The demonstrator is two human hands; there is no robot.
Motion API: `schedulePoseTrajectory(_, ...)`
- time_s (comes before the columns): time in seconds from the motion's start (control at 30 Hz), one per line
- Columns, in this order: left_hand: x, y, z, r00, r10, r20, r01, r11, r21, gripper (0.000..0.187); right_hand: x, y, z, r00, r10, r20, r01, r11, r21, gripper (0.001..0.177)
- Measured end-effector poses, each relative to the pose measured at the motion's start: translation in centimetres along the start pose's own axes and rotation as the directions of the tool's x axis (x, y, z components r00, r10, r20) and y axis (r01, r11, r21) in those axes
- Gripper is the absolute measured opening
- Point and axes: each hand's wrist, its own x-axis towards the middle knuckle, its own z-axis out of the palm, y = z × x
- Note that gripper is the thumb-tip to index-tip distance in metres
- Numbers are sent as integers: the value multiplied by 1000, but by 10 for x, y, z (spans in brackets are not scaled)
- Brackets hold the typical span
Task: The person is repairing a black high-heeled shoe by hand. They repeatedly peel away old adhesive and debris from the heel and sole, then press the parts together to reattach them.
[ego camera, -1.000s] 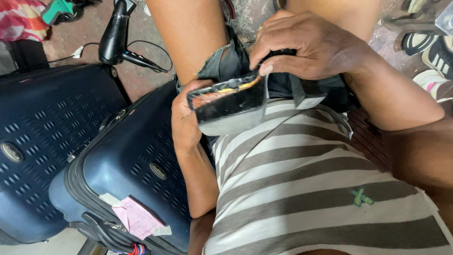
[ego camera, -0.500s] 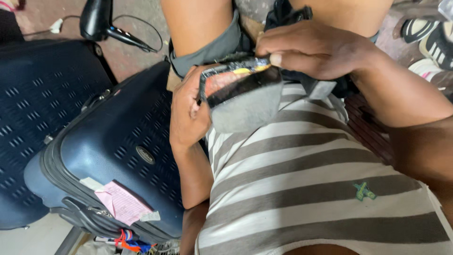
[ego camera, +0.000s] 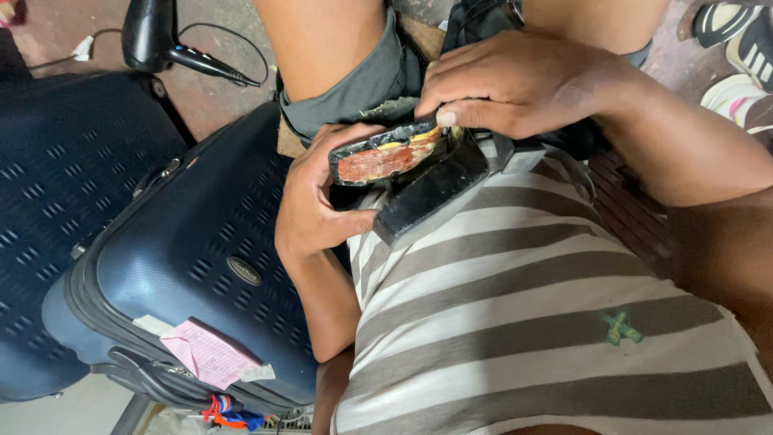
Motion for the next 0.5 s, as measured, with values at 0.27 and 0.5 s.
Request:
schedulePoseTrajectory(0.27,-2,-5,8,998,69,12,-62,953,-296,86,1,0,-6,990,-139,23,137,987,84,25)
schedulePoseTrajectory(0.5,-3,-20,22,980,135,-145,-175,933,-315,80,-1,-1,-9,996,-68,-53,67,997,-33,24)
